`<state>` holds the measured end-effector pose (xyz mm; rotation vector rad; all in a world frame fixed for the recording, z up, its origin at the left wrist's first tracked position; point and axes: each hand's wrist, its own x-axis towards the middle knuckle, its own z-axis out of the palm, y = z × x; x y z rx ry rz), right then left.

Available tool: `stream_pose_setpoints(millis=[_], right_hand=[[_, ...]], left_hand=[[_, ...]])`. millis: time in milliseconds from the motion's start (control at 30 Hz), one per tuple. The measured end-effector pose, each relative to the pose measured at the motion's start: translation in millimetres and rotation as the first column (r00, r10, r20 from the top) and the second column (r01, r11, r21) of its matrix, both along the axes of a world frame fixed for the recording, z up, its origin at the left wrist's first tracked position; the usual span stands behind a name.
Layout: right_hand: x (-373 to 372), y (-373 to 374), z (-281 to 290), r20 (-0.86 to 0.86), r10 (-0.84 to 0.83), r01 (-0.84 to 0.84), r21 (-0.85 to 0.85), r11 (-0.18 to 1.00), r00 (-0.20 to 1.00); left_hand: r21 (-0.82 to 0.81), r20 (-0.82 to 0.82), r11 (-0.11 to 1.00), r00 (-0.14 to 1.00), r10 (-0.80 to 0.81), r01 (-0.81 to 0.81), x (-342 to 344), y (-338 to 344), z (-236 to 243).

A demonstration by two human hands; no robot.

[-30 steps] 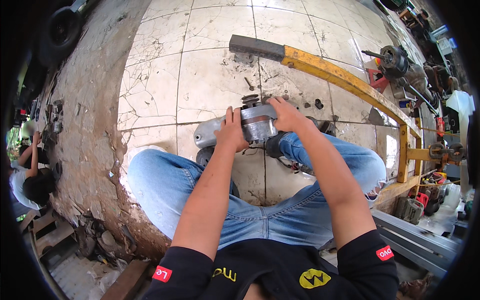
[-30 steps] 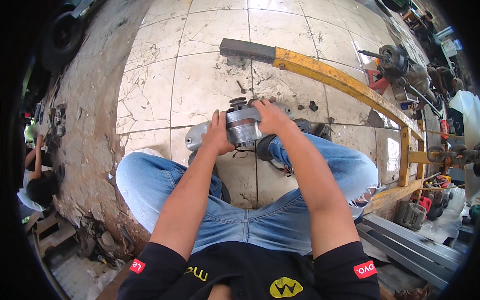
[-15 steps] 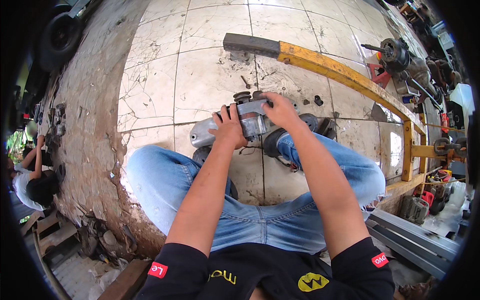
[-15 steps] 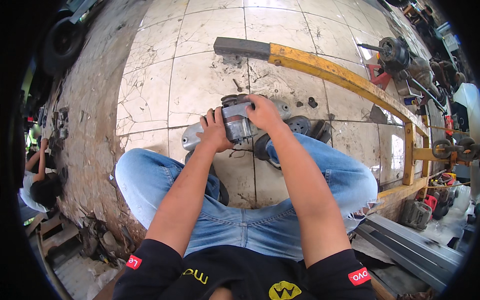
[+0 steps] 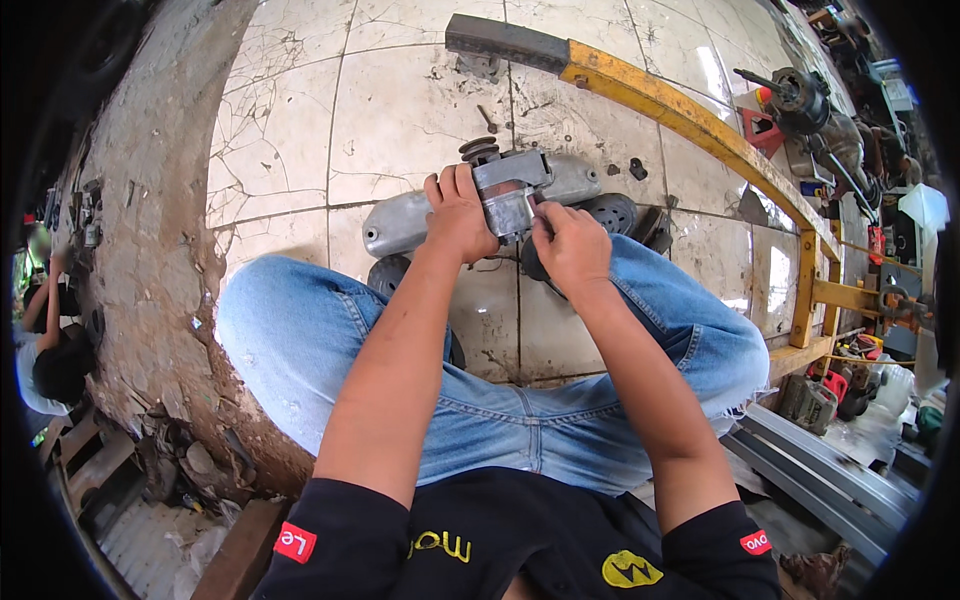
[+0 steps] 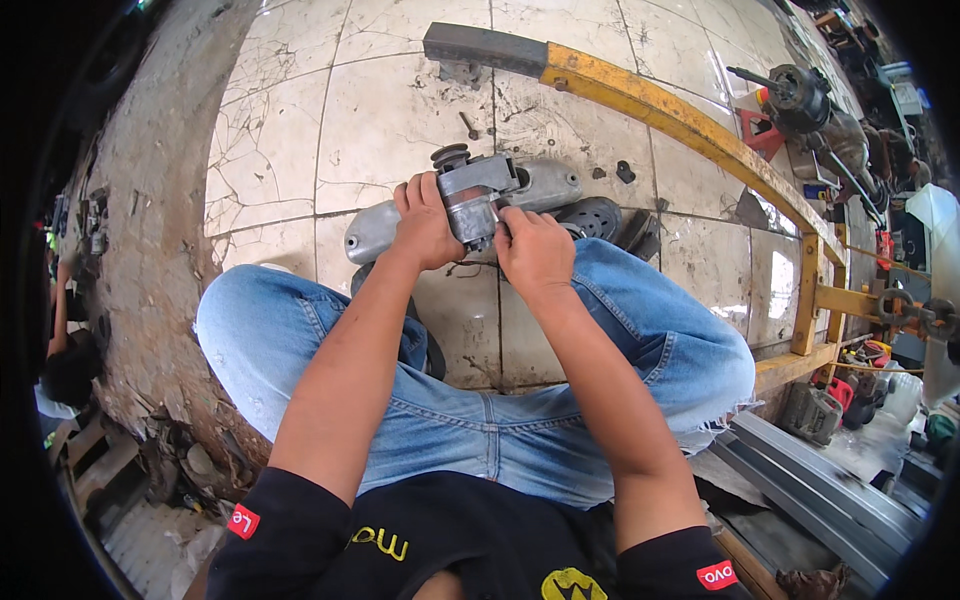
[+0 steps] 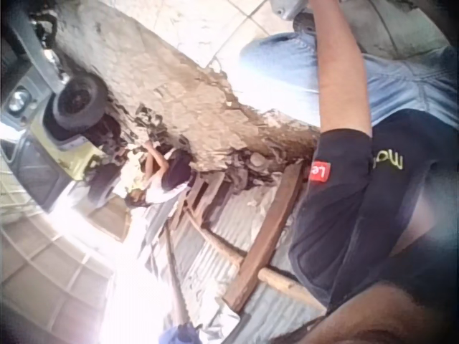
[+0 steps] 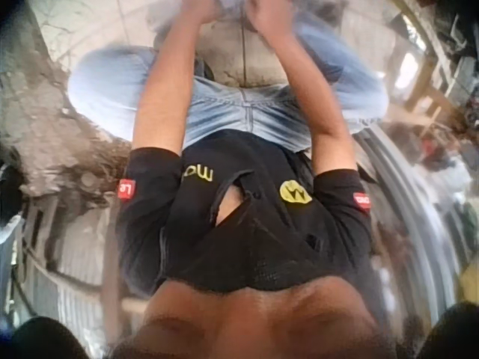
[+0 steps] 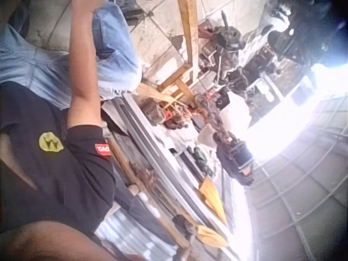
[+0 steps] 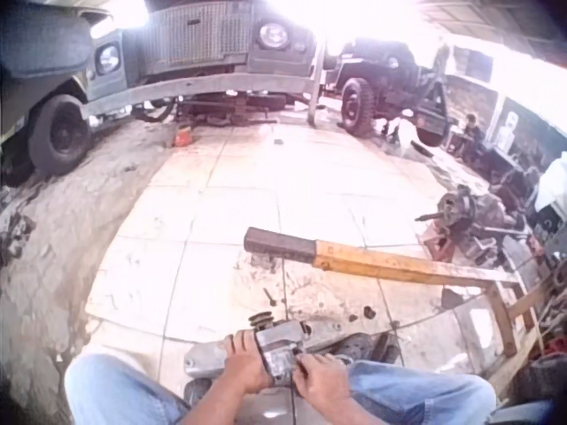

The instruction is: The person sits on the floor and works on a metallic mechanical component, likely a brake caliper. They use a wrench to tighten bolts and repeatedly rub the surface with a small abrasive block or stone.

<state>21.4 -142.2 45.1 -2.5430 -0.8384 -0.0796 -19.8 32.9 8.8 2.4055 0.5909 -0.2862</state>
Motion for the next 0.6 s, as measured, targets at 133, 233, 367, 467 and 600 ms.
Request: stream_pose_setpoints(millis=[133, 233, 367, 467, 600], right_hand=[[-3, 9, -12, -0.022, 0.064, -0.062, 0.062, 0.996, 0.998], [-12, 15, -14, -0.087, 0.048, -0.057, -0.113, 0.992, 0.995], [-26, 10, -6, -0.151, 0.084, -0.118, -0.227, 0.967, 0.985], [-36, 3, -3, -0.117, 0.113, -0.14, -0.265, 0.954, 0.987], [-31, 14, -10, -0.068, 0.096, -0.111, -0.259, 0.959, 0.993]], left_hand=[[0.002, 0.0, 1.0, 1.0, 0.029, -0.029, 1, -4, 2], [0.026, -0.019, 0.999, 1.0, 0.023, -0.022, 1, -3, 4], [-0.015, -0.01, 0.999, 0.999, 0.043, -0.043, -3, -2, 6], [-0.006, -0.007, 1.0, 1.0, 0.027, -0.027, -2, -1, 6], [0.015, -0.018, 1.0, 1.0, 0.014, -0.014, 0, -3, 6]])
